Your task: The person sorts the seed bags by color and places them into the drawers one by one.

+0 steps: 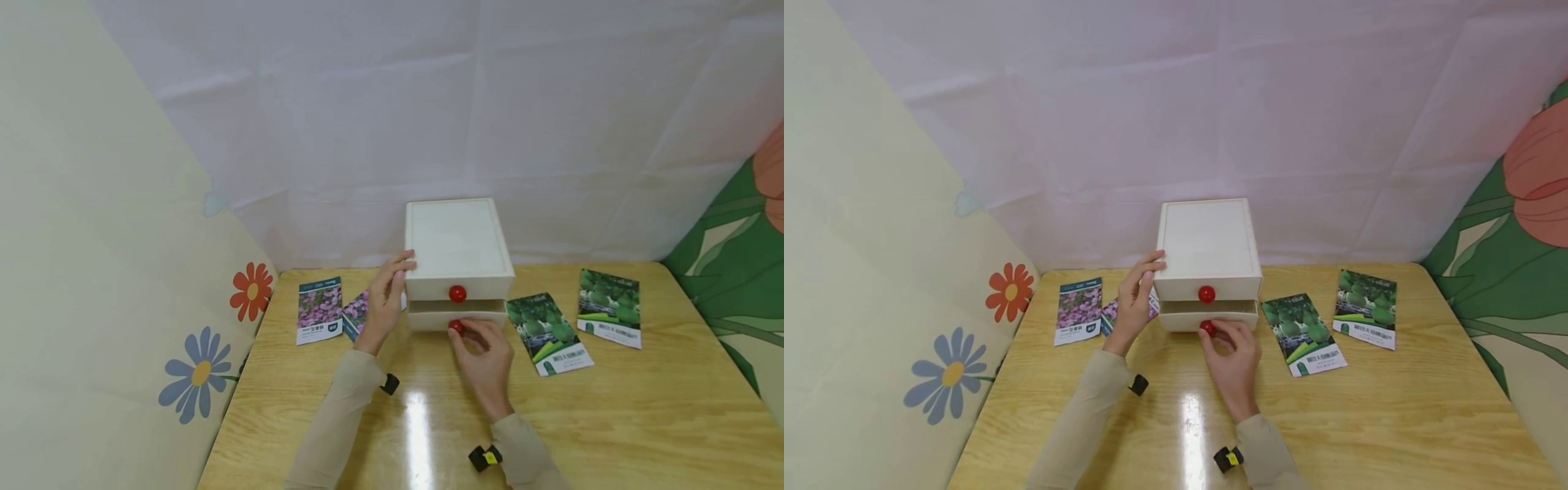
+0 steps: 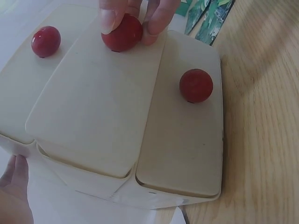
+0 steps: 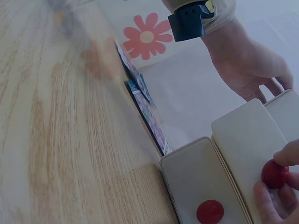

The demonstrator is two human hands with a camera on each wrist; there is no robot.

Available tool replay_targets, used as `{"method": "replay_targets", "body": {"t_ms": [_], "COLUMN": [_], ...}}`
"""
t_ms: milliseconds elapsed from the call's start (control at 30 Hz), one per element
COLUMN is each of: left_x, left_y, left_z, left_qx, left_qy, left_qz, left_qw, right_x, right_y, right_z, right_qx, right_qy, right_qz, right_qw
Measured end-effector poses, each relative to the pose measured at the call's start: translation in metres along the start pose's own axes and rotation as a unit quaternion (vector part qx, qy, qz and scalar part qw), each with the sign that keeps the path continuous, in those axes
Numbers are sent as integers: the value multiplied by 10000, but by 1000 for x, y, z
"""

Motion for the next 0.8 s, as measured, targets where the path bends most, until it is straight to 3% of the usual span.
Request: {"method": "replay_targets", "body": {"t_ms": [533,800], "left_x": [0,0], "left_y": [0,1], "left_z": [1,1], "left_qx": [-137,-157], "left_qy": [9,9], "left_qz": [-8,70], "left_qw": [9999,9999], "right_x": [-7,-8], "right_y": [3,7], "right_z": [-11,-16], "right_qx": [286,163], "right_qy": [57,127], "right_qz": [-135,-160], "right_qw": [9995,9997]}}
Point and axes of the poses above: each hand's wrist, its own z-axis towards the middle knuckle, its own x-axis out of the palm, y = z × x, the point moved 9 cm from there along z, towards the middle knuckle, and after that the axes turned 10 degrees about -x, right-handed, at the moved point
